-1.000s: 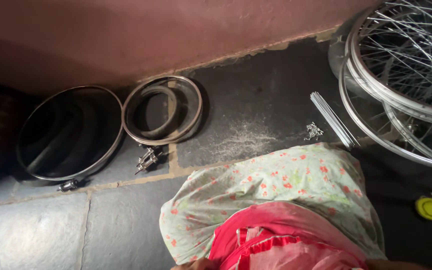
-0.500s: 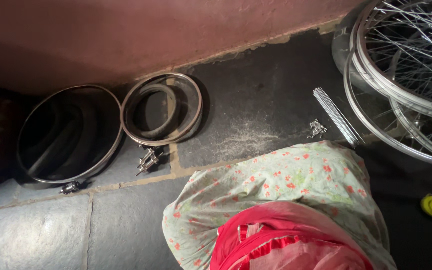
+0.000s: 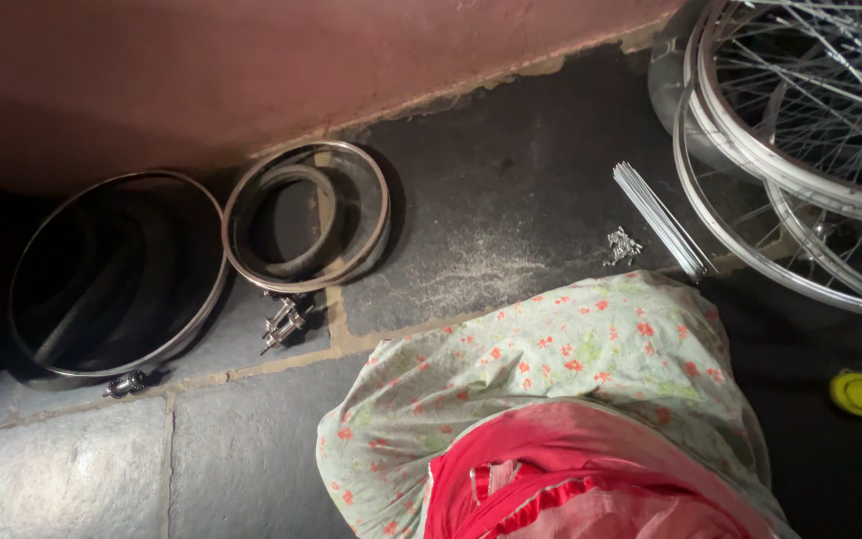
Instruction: The person assembles a bicycle wheel by inserting spokes into the hub and attaching them to the rim. They adjust the spokes and tighten them by hand, then place the completed wheel aside and begin working on another hub.
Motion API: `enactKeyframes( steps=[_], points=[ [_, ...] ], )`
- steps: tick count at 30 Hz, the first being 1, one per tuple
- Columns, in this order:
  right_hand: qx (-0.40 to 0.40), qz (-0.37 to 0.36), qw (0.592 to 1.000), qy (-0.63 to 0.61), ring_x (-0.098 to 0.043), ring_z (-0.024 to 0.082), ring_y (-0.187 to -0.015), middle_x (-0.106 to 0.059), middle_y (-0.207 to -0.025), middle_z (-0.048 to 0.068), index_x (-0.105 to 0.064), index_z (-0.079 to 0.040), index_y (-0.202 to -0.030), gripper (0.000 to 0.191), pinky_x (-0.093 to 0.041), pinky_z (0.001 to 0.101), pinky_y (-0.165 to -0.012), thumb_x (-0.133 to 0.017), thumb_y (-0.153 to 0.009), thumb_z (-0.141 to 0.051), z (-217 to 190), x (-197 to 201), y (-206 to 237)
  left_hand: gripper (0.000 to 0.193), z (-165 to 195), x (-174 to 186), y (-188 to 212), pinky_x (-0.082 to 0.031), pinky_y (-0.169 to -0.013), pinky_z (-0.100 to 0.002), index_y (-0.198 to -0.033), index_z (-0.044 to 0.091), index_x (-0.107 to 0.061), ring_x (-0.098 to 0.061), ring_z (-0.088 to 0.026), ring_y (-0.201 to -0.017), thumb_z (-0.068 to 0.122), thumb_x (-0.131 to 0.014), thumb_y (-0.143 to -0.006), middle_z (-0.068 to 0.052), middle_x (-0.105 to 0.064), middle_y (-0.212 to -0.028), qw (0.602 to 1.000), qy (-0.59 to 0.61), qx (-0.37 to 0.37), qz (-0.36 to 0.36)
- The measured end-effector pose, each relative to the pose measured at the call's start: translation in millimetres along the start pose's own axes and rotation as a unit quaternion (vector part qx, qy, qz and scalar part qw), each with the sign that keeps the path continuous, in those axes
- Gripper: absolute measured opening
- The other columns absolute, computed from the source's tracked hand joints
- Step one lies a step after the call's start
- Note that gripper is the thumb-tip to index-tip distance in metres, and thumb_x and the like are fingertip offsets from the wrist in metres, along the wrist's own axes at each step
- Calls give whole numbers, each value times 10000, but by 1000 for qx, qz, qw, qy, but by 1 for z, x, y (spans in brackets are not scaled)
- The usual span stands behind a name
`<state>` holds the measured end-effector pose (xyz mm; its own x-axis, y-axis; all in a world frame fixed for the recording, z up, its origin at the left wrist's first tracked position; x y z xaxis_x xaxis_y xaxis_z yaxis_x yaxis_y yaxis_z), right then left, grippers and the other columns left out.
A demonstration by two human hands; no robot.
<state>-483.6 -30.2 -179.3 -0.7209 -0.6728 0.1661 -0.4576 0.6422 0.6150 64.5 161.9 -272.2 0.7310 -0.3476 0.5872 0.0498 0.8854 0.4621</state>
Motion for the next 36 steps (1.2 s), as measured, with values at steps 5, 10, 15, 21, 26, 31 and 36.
enactKeyframes(
  steps=[5, 10, 15, 21, 26, 31, 36],
  points=[
    [1, 12, 1000, -15, -535, 174, -1262, -574, -1332, 25, -570, -150, -1368, 552, -478, 340, -1068, -797, -878, -265, 8, -5, -1, 311, -2, 6, 2, -554, -962, -378, -1152, 35, -745, -707, -248, -1119, 210, -675, -904, -134, -740, -1130, 1000, -5, 1, 1],
    [2, 21, 999, -30, -519, 189, -1288, -548, -1363, 33, -548, -146, -1390, 591, -464, 357, -1082, -810, -873, -260, 6, -11, -3, 314, 1, 22, 3, -556, -966, -379, -1156, 42, -751, -711, -243, -1123, 225, -675, -912, -129, -744, -1133, 1000, -9, 2, 3],
    [3, 25, 999, -38, -503, 204, -1314, -521, -1393, 41, -525, -142, -1411, 631, -449, 373, -1095, -823, -867, -254, 4, -4, -6, 317, 6, 23, -8, -558, -971, -379, -1159, 49, -757, -714, -237, -1127, 240, -674, -920, -124, -749, -1136, 1000, -12, -1, 10],
    [3, 24, 998, -51, -484, 221, -1345, -490, -1430, 50, -499, -137, -1437, 679, -432, 393, -1112, -839, -860, -247, 17, -6, 9, 322, 7, 11, 10, -561, -976, -380, -1164, 57, -764, -718, -231, -1132, 257, -673, -929, -118, -754, -1140, 1000, -13, -3, 16],
    [17, 3, 999, -50, -468, 236, -1371, -463, -1461, 58, -476, -133, -1459, 720, -417, 409, -1126, -853, -855, -242, 10, 1, 13, 326, 11, 16, 15, -563, -980, -381, -1167, 63, -770, -722, -225, -1136, 272, -672, -936, -113, -758, -1143, 999, -14, -17, 23],
    [235, -162, 947, 149, -392, 256, -1418, -395, -1516, 87, -463, -89, -1493, 743, -379, 405, -1154, -851, -878, -244, -53, 17, 17, 331, 52, 44, 17, -565, -985, -381, -1171, 70, -776, -725, -220, -1139, 286, -671, -944, -108, -763, -1146, 995, -23, -79, 55],
    [351, -193, 904, 150, -315, 345, -1525, -352, -1573, 180, -499, 3, -1511, 563, -275, 457, -1179, -603, -962, -68, -156, -9, -4, 360, 146, 111, 18, -556, -1041, -438, -1204, 22, -757, -717, -281, -1212, 273, -675, -959, -160, -738, -1197, 940, 78, -329, 36]
  ],
)
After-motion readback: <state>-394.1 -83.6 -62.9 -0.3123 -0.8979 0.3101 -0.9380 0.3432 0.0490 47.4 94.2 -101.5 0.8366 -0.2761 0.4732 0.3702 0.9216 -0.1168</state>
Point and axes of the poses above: each hand's wrist, its own y-axis away from the middle knuckle, its own x-axis out of the back of the hand, z = x × y, the point moved 3 cm from there along -y, towards the middle knuckle
